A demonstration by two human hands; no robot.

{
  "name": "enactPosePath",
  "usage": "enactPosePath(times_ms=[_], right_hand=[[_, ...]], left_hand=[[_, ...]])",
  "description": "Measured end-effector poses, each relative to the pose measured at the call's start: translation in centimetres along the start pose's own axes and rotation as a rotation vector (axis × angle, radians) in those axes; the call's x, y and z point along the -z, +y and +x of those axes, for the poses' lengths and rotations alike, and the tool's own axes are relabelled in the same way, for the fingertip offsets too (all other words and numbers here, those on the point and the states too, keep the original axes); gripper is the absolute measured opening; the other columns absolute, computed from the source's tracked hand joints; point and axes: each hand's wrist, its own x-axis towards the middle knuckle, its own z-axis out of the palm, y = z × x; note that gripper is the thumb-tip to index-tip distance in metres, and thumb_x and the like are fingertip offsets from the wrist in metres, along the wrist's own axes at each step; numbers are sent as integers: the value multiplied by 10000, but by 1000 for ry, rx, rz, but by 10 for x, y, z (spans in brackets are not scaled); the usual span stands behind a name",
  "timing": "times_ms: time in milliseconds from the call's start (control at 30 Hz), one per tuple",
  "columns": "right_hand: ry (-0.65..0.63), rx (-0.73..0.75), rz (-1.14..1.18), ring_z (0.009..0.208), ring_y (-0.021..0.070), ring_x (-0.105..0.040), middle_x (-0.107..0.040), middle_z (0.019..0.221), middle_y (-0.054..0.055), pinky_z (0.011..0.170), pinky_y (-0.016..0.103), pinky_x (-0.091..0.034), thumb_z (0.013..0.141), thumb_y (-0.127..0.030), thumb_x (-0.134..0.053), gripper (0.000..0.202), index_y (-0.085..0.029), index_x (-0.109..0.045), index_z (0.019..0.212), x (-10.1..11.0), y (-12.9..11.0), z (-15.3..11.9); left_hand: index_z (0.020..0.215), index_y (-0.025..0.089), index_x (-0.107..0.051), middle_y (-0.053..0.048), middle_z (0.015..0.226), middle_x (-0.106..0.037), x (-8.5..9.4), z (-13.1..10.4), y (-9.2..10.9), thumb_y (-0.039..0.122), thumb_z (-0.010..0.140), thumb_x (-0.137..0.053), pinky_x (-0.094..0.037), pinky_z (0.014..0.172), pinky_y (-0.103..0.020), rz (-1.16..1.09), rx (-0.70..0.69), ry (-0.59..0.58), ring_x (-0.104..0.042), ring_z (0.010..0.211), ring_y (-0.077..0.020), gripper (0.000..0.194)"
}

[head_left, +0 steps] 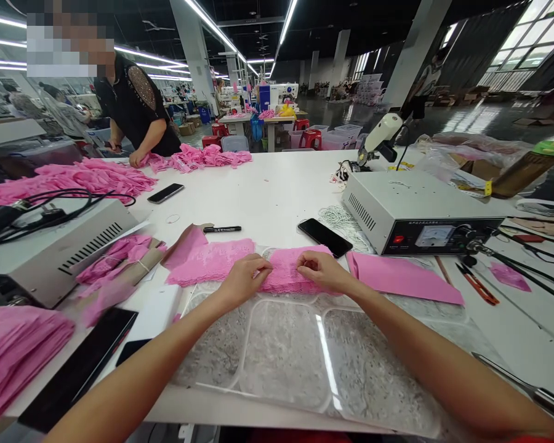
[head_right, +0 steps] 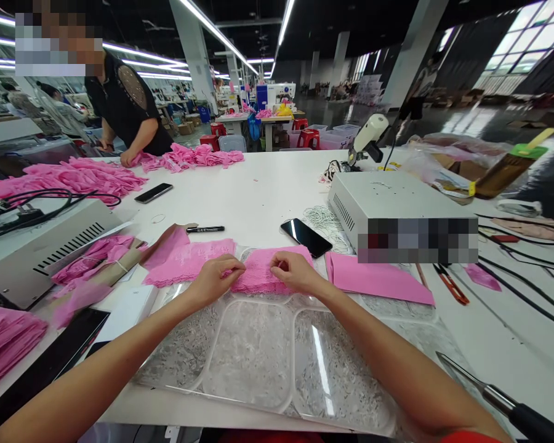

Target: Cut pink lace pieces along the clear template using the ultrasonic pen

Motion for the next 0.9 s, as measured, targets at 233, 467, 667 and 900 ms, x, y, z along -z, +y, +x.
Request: enactPosePath(times_ms=[233,467,667,900], right_hand=[[-645,213,81,628,96,-559,-666,748,13,564,203,-424,789,-152,-557,144,-192,-688,742,32,-39,-71],[137,33,-184,666,131,-577,-686,842,51,601,265,-465,785,-216,-560,131,-185,-683,816,24,20,-40],[150,25,-218,661,135,-586,-681,811,44,608,269,-458,790,-186,-539,162,-193,-701,803,29,48,-29],[106,1,-248,671,135,-561,-658,828,42,645,283,-438,752,-145,-557,138,-191,-683,716,23,48,-27]], left_hand=[[767,216,-714,25,674,-679,14,-73,40,61,803,-589,-406,554,-196,15,-304,-706,-606,604,-114,202],[893,167,-660,-66,942,-650,-9,-24,12,186,870,-578,-491,767,-301,269,-99,-37,-618,888,-206,87],[1069,198,-672,-87,1194,-628,-28,6,-5,237,916,-544,-482,952,-366,264,-198,21,-586,1097,-225,203],[1104,229,-683,-82,1265,-620,-46,12,-8,237,932,-527,-476,979,-445,296,-320,-2,-579,1156,-264,232]])
